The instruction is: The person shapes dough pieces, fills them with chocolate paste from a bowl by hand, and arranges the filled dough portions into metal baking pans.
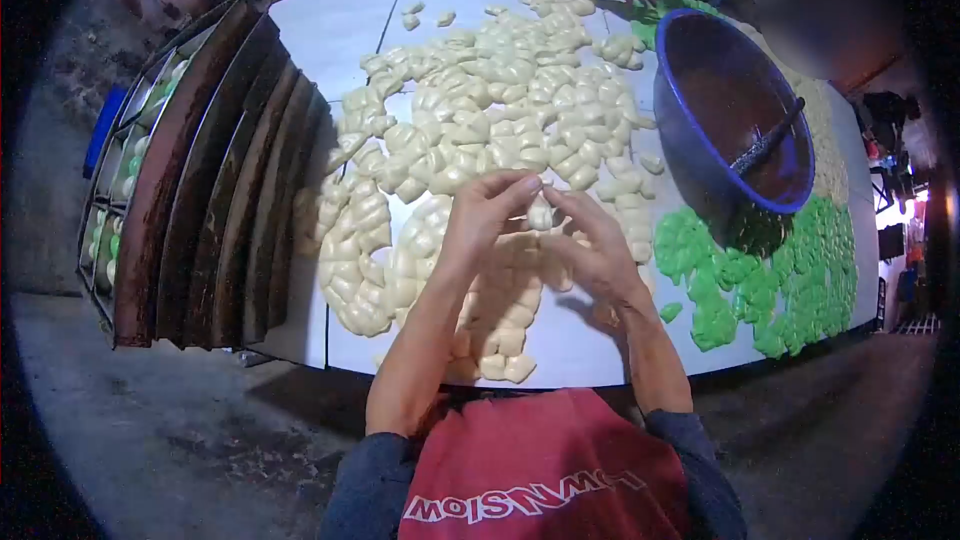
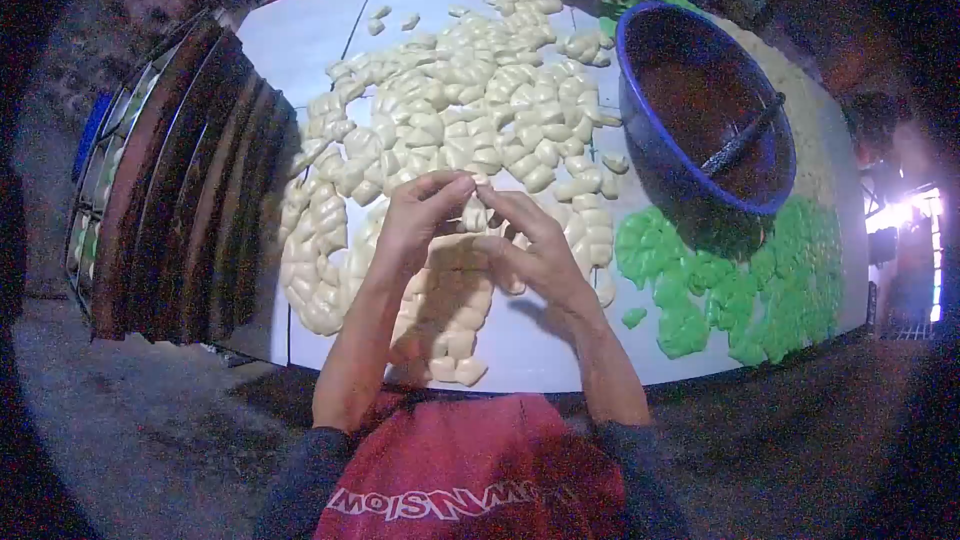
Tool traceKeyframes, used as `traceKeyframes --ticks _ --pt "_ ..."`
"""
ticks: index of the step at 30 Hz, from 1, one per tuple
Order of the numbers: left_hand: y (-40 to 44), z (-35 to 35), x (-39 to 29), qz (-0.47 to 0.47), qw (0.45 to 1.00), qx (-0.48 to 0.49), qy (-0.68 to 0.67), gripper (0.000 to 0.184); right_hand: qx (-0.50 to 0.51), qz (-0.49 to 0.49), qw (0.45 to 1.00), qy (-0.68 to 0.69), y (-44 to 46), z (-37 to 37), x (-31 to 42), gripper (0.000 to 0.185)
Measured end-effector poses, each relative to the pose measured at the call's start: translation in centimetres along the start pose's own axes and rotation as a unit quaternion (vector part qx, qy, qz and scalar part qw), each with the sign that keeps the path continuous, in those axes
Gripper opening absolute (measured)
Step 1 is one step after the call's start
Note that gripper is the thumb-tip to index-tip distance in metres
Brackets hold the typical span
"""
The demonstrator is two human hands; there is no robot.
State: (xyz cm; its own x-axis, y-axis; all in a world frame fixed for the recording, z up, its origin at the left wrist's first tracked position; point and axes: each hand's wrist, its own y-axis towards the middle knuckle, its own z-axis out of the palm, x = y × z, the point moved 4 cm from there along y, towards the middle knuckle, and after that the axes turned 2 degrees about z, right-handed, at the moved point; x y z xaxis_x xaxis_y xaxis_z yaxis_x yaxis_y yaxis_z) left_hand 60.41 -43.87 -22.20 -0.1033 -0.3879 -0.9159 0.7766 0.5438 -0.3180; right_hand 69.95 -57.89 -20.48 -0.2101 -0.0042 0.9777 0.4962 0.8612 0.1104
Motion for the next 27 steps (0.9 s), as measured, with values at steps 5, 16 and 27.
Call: traceKeyframes --ticks 5,16,27 --pt "-2.2 0.8 -1.0 0.101 0.993 0.051 -0.039 0.033 -0.113 -0.095 0.989 -0.002 0.3 1.0 -0.8 0.039" --pt "-6.7 -1.0 -2.0 0.202 0.976 0.057 0.057 0.028 -0.259 -0.25 0.929 -0.084 0.4 5.5 0.6 0.023" --pt "-18.2 -10.4 -10.8 0.297 0.924 -0.174 0.166 0.025 0.007 -0.405 0.897 -0.177 -0.1 15.0 12.2 0.053"
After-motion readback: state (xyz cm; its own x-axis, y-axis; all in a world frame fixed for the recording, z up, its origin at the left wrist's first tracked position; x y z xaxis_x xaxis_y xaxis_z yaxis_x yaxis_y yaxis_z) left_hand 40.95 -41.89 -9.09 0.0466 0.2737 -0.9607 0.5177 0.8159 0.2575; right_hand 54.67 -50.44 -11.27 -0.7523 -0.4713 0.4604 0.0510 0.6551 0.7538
